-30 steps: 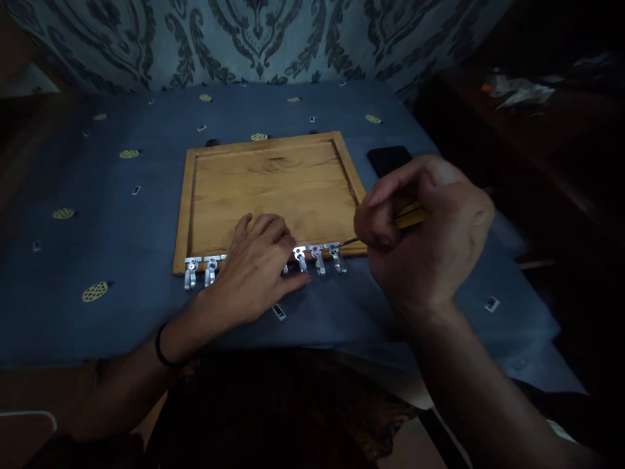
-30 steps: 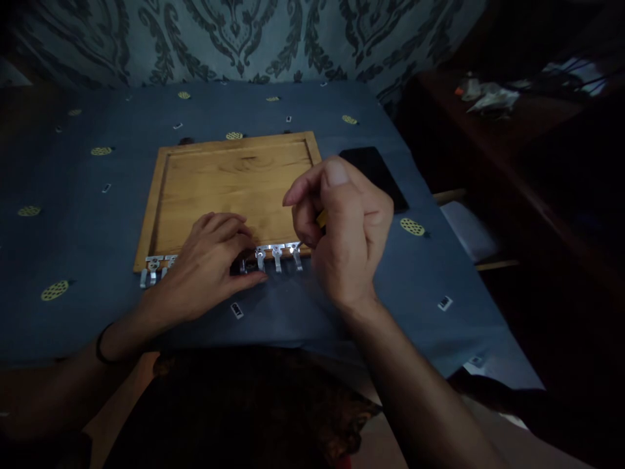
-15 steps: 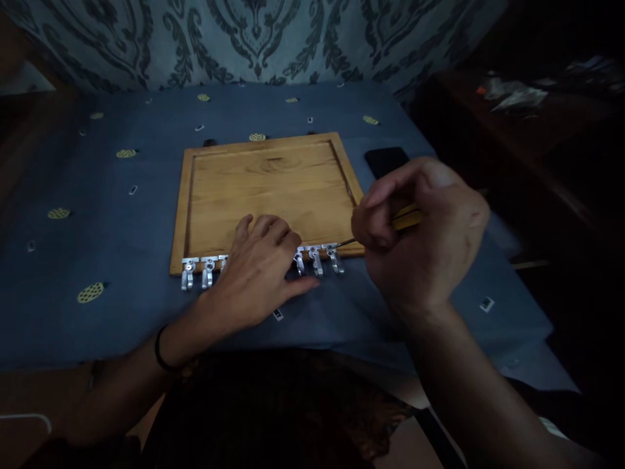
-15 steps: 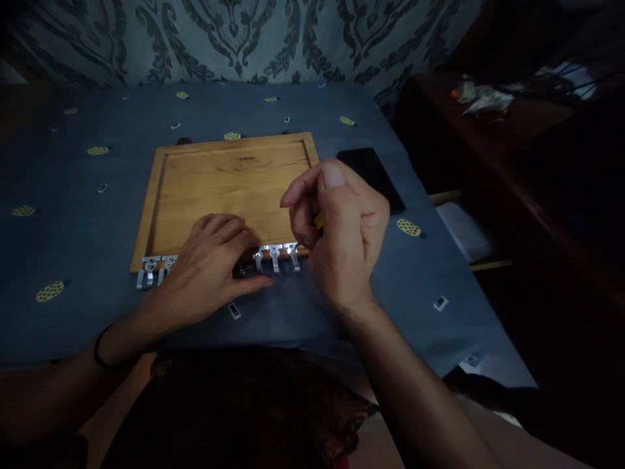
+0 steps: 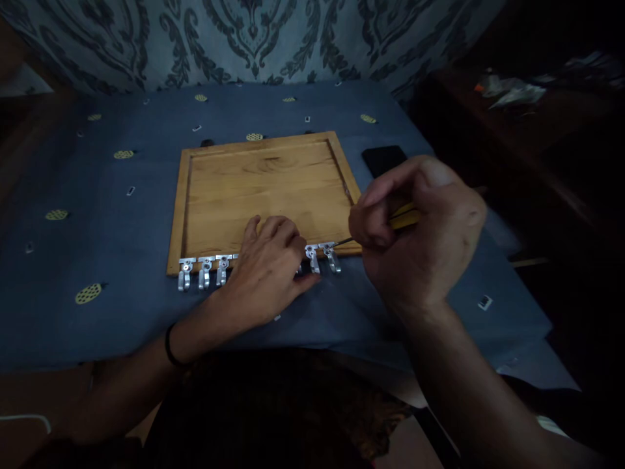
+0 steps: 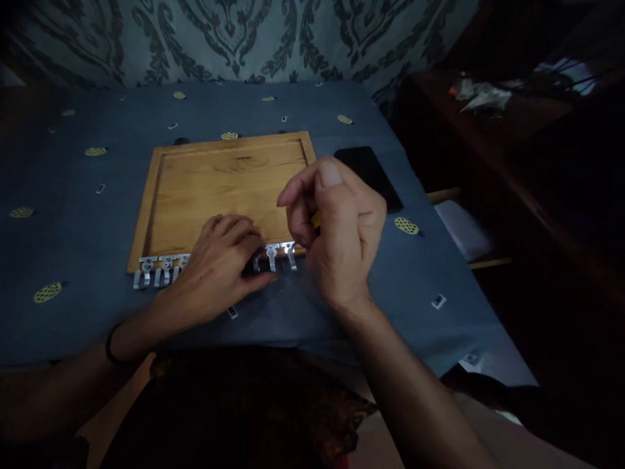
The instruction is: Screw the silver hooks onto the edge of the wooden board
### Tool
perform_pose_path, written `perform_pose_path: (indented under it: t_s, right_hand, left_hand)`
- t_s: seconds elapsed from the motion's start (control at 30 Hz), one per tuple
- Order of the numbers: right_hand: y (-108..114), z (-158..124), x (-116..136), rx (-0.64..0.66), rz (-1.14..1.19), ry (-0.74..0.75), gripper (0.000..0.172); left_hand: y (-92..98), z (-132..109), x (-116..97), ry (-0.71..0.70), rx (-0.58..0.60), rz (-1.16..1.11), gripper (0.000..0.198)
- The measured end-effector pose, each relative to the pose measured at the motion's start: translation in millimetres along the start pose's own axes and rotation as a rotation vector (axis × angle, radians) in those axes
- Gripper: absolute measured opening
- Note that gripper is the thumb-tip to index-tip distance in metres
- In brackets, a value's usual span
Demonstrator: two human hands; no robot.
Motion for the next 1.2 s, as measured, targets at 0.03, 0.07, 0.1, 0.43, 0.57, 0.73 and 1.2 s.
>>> perform_pose_path:
  t_s: [0.03,0.07,0.1,0.43,0.57,0.73,1.2]
  right_hand:
    - [0,0,0,-0.003,0.003,-0.001,0.030]
    - [1,0,0,-0.005,0.006,-0.004,0.031]
    - [1,0,0,-0.004,0.007,-0.003,0.031]
    - [2,-1,0,-0.003,-0.037,0.000,0.032]
    - [1,-2,0,0.005,-0.038,-0.009,0.032]
    - [0,-2,2,-0.024,-0.040,-0.009,0.031]
    - [1,0,2,-0.047,0.002,-0.012,0.031]
  left_hand:
    - [-0.1,0,0,0.002,-0.004,0.000,0.032]
    - [-0.4,0,1,0.004,-0.004,0.000,0.031]
    - [-0.6,0,1,0.007,-0.004,0.001,0.032]
    - [-3.0,0,1,0.002,0.015,0.012,0.037]
    - [11.6,-6,11,0.003,-0.042,-0.032,0.047]
    - [18.8,-13,25,0.014,-0.054,-0.051,0.053]
    - [10.8,-11,19,0.003,-0.030,-0.067,0.048]
Point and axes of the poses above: each hand's wrist, its own z-axis towards the middle knuckle, its own y-axis out of the back of the hand, x = y × z, the point moved 10 cm from there along z, towards the middle knuckle, and after that the axes turned 2 degrees about -z, right-handed, at the moved point
